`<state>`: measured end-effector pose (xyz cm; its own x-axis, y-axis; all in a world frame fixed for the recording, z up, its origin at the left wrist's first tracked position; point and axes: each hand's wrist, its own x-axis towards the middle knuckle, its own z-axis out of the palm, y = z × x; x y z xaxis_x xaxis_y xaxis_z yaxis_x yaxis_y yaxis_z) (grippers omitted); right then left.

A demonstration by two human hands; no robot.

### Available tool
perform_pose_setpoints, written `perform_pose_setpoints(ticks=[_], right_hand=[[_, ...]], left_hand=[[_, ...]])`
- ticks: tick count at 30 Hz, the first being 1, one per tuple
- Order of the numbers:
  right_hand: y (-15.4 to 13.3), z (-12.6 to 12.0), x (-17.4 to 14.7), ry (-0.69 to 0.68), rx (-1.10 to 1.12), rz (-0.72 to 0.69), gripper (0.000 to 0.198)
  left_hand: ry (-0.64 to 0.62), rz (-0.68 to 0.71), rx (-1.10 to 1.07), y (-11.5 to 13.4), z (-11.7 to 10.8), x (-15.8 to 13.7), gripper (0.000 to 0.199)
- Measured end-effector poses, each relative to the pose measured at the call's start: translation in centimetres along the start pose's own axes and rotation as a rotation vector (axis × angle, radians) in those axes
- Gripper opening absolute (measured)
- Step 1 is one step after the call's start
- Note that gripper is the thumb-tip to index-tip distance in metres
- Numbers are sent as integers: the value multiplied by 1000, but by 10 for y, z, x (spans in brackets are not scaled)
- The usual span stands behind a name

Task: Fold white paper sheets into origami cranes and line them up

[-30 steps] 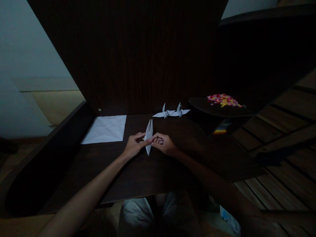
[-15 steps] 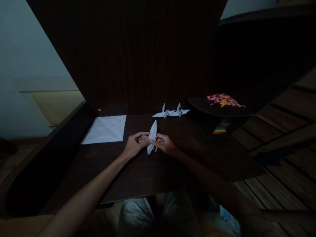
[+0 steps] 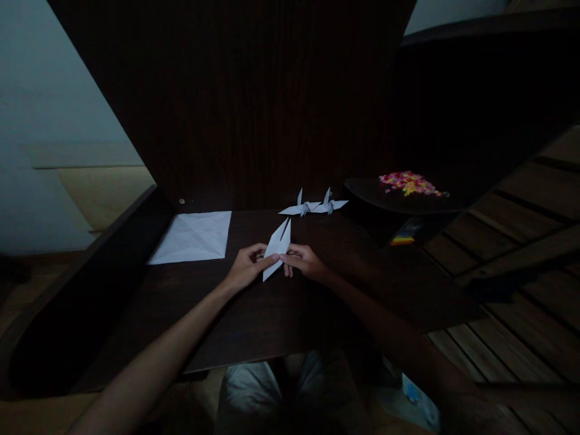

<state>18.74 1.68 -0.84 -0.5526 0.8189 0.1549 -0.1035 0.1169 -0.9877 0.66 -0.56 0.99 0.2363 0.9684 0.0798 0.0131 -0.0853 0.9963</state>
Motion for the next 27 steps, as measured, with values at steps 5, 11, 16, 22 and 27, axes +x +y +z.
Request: perform_pose_setpoints(ticks=[5,11,16,22,27], right_hand=[[1,-8,0,10,7,-43,34],[3,-12,2,111,185,-36,35],[-1,-11,0,113,297,4,41],[0,-15,-1,85,312,7,39],[-2,-18,-2,45,317,-4,34]], left_hand=[[-62,-59,-131,-1,-1,-1,38],[-168,-78,-128,-1,-2,-3,37],[-233,-85,-108,4,0,-6,33],[-292,-102,-145,5,0,-7,33],[-322,-121,-144,6,0,-8,32]])
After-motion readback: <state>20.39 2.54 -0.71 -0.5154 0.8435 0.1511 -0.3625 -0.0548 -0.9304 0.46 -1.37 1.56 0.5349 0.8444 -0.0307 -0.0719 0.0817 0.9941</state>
